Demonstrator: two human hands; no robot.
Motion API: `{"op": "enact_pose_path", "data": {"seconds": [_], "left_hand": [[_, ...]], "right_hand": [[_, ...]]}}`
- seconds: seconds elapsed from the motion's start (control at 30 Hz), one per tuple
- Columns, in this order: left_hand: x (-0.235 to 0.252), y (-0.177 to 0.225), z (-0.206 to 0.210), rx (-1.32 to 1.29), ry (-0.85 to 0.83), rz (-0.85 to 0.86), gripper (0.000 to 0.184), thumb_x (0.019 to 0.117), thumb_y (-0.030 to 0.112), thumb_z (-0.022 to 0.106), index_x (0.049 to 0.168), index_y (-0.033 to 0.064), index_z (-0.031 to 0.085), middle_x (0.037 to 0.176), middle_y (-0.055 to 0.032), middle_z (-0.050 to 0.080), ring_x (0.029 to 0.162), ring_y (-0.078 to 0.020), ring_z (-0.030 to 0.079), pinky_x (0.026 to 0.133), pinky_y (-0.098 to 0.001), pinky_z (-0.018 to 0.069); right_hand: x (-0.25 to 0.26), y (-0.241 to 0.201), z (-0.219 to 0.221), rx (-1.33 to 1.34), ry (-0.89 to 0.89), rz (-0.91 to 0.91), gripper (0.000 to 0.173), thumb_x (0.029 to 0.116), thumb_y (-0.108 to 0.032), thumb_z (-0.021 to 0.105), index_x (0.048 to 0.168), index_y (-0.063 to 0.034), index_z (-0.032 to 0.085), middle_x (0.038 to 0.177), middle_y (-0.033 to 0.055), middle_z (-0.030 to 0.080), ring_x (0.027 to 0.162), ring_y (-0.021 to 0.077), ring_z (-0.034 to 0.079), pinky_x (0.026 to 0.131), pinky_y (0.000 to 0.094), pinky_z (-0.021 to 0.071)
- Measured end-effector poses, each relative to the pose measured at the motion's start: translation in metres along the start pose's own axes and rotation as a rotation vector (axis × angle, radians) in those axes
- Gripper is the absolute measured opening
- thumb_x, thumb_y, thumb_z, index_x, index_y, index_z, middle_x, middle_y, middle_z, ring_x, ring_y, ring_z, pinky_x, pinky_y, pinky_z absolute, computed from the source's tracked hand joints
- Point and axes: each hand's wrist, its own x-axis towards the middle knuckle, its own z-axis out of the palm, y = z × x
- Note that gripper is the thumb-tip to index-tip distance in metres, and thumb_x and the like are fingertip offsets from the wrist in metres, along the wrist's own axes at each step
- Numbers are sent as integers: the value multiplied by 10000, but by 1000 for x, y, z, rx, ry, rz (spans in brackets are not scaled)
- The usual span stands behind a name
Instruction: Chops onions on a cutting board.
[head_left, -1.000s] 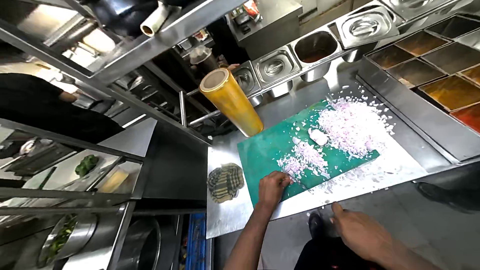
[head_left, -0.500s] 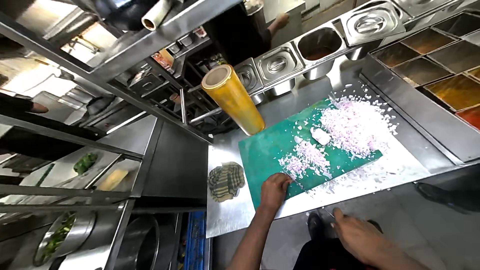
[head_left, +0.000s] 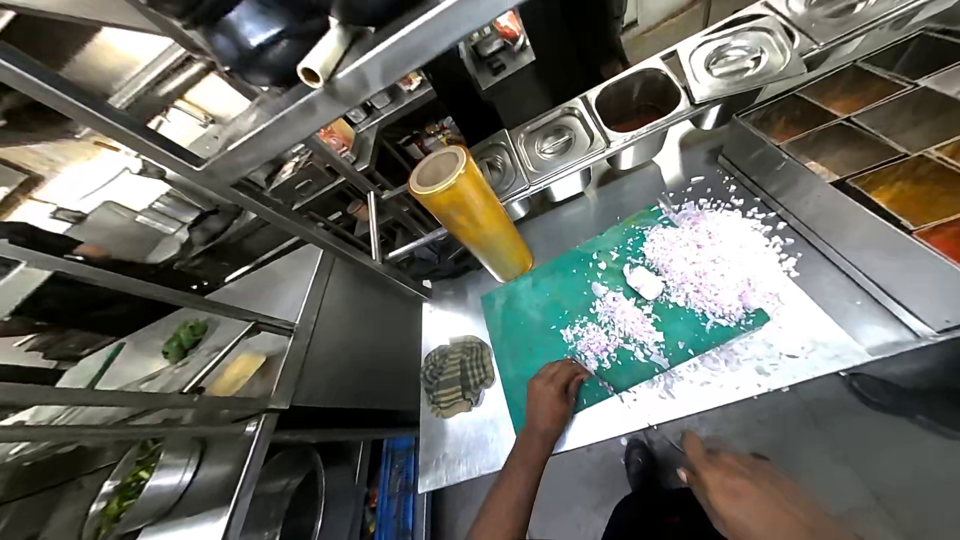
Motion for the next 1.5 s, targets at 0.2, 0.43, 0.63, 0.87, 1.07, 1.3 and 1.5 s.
{"op": "enact_pose_path", "data": {"seconds": [0.2, 0.43, 0.63, 0.87, 1.07, 1.3, 1.5], "left_hand": [[-1, 3, 8, 7, 72, -4, 112, 940, 211, 710, 935, 144, 798, 1011, -2, 781, 985, -134, 745, 889, -312, 615], [76, 58, 16, -27, -22, -212, 394, 942, 333, 695, 1260, 101, 713, 1339, -142, 650, 1177, -266, 664, 983, -431, 569], [182, 103, 39, 15, -382, -498, 1233, 710, 606, 852, 1628, 89, 212, 1472, -221, 538, 1344, -441, 501, 1109, -672, 364], [226, 68, 21, -207, -533, -585, 800, 784, 335, 855, 1435, 48, 490, 1264, -247, 645, 1167, -402, 635, 983, -631, 508], [194, 21, -59, -411, -296, -657, 733, 807, 179, 844, 1441, 36, 505, 1314, -230, 609, 1124, -351, 636, 914, -538, 552], [96, -29, -119, -499, 62, -916, 721, 832, 116, 833, 1433, 32, 443, 1251, -224, 634, 987, -331, 666, 808, -493, 578], [53, -46, -118, -398, 183, -952, 1025, 764, 181, 902, 1582, 158, 284, 1191, -238, 660, 898, -324, 703, 743, -496, 609]], "right_hand": [[24, 17, 5, 116, -31, -26, 511, 1084, -463, 412, 1393, -58, 453, 1045, 250, 691, 1018, 459, 693, 850, 623, 546], [-13, 79, -7, 350, 407, -25, 677, 1032, -497, 516, 1542, -81, 357, 889, 195, 711, 818, 426, 710, 747, 636, 558], [-50, 113, 9, 429, 671, 70, 795, 916, -181, 651, 1596, -36, 266, 1170, 282, 672, 897, 477, 705, 758, 674, 554], [-42, 110, 14, 201, 802, 44, 944, 835, -81, 782, 1607, -54, 238, 1323, 300, 583, 720, 439, 712, 627, 611, 587], [-11, 82, -17, -25, 585, 212, 703, 958, -152, 630, 1576, -50, 311, 1062, 240, 696, 838, 450, 715, 701, 612, 566], [13, 22, -16, 203, 222, -149, 601, 1017, -319, 570, 1526, -112, 327, 1015, 217, 707, 872, 432, 719, 775, 621, 571], [41, -3, -13, 87, 133, -94, 448, 1044, -326, 489, 1426, -115, 390, 1084, 213, 692, 943, 432, 715, 787, 618, 568]]}}
